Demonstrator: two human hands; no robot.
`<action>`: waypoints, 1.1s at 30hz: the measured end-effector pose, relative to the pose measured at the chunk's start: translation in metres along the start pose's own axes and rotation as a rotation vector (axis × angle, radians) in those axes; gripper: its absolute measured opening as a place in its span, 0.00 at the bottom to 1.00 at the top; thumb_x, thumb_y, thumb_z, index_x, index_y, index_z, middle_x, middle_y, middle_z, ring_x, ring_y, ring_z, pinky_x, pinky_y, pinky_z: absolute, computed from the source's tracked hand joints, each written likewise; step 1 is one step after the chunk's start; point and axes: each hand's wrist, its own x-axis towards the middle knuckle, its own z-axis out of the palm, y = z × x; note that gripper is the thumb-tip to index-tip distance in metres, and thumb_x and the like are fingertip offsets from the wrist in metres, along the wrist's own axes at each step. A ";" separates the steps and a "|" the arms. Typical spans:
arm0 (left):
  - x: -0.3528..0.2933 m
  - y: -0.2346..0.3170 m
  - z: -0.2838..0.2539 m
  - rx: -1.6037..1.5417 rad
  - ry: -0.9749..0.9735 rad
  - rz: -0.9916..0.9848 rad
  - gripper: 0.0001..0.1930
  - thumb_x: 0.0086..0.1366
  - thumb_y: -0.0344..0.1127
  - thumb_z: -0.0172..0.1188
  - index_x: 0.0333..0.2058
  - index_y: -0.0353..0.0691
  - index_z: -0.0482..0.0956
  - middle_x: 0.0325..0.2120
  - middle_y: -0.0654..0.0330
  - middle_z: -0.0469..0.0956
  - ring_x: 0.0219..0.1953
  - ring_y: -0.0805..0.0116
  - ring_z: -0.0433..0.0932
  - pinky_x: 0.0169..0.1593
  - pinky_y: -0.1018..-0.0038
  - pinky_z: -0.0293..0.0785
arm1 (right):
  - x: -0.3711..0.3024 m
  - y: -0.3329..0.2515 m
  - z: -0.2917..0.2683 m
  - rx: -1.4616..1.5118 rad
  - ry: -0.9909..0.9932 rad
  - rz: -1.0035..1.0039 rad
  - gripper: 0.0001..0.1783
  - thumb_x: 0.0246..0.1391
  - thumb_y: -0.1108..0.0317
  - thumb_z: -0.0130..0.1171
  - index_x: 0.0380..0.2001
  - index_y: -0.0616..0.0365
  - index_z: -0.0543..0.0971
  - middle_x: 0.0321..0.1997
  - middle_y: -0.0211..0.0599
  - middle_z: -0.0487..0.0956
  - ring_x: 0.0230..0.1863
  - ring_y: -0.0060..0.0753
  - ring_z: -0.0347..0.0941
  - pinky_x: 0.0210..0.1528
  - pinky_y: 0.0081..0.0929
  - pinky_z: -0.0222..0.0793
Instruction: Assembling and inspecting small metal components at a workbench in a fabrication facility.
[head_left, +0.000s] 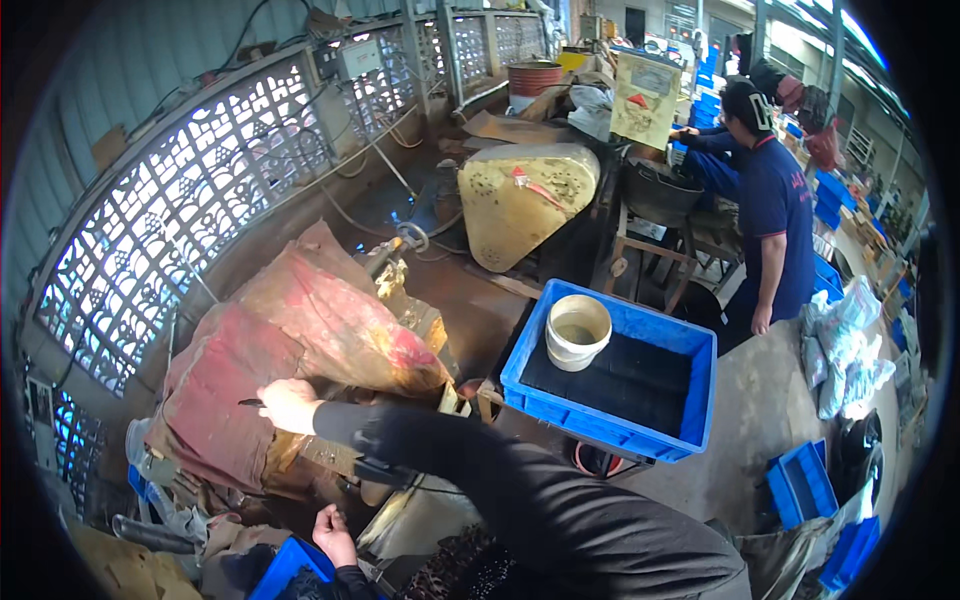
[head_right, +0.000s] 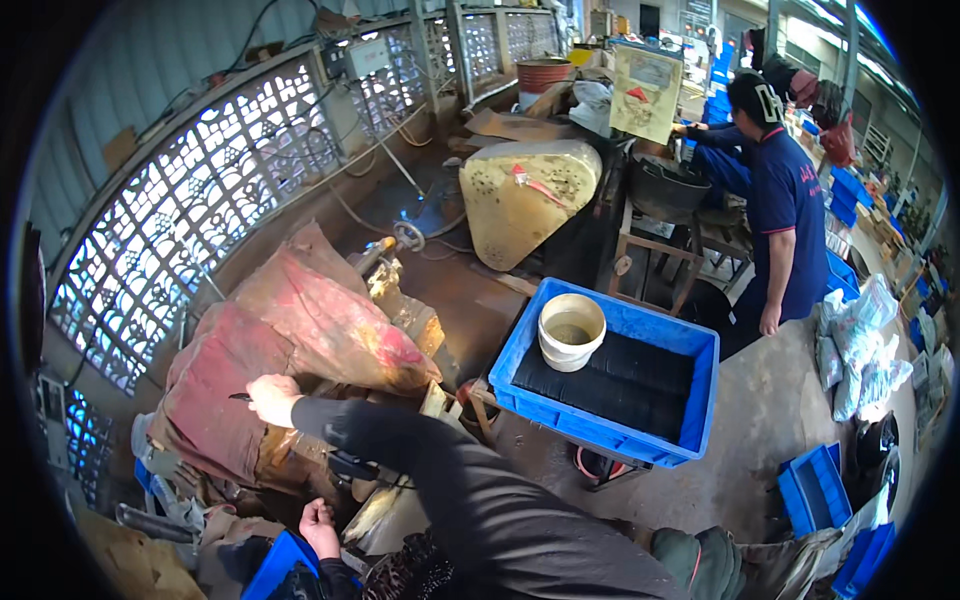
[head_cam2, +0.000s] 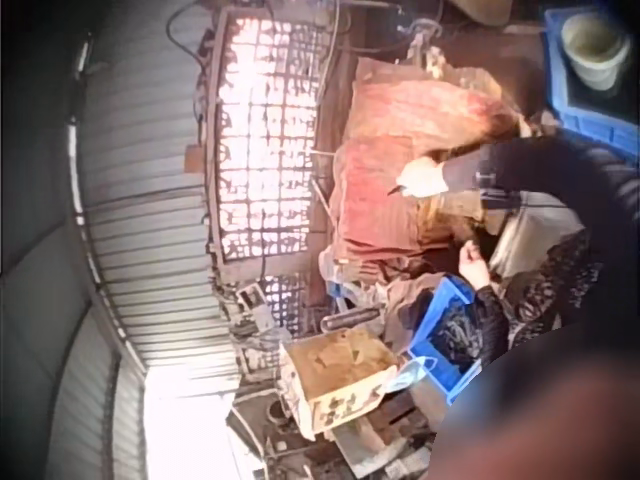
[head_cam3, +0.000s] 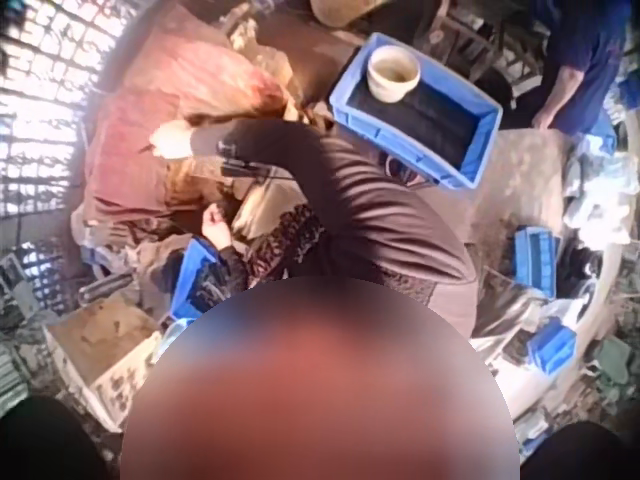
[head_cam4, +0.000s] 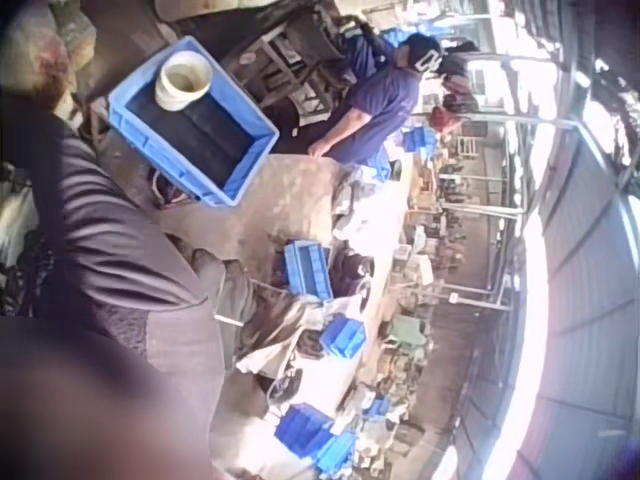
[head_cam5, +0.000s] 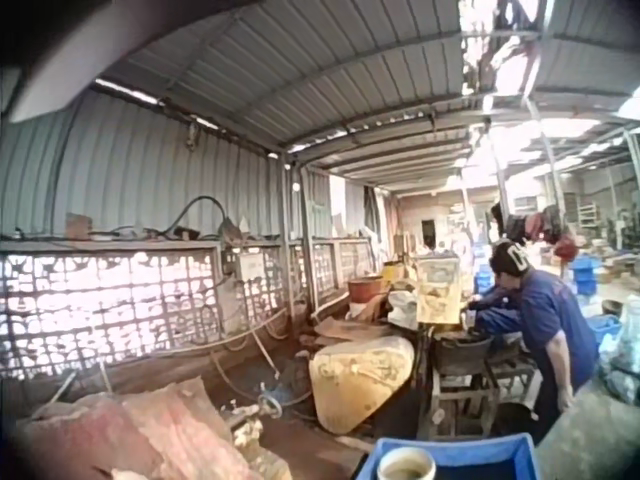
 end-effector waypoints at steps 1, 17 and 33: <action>-0.002 0.004 -0.004 -0.088 0.010 -0.058 0.07 0.68 0.32 0.54 0.39 0.37 0.79 0.23 0.66 0.75 0.23 0.80 0.70 0.27 0.83 0.66 | -0.020 -0.002 -0.009 0.001 -0.019 -0.034 0.12 0.54 0.59 0.57 0.32 0.56 0.79 0.25 0.47 0.79 0.33 0.52 0.78 0.34 0.44 0.72; 0.050 0.043 -0.018 0.585 -0.080 0.229 0.19 0.59 0.31 0.59 0.50 0.37 0.76 0.45 0.48 0.78 0.46 0.52 0.78 0.51 0.67 0.74 | -0.261 0.045 -0.024 0.231 -0.057 -0.156 0.14 0.49 0.68 0.64 0.41 0.59 0.78 0.34 0.45 0.79 0.34 0.50 0.76 0.35 0.33 0.72; 0.079 -0.026 0.020 0.889 -0.414 0.390 0.10 0.59 0.37 0.56 0.34 0.40 0.82 0.27 0.47 0.79 0.31 0.47 0.79 0.37 0.60 0.75 | -0.273 0.059 -0.044 0.611 -0.381 0.113 0.10 0.55 0.71 0.60 0.40 0.61 0.78 0.31 0.32 0.79 0.32 0.30 0.76 0.34 0.29 0.71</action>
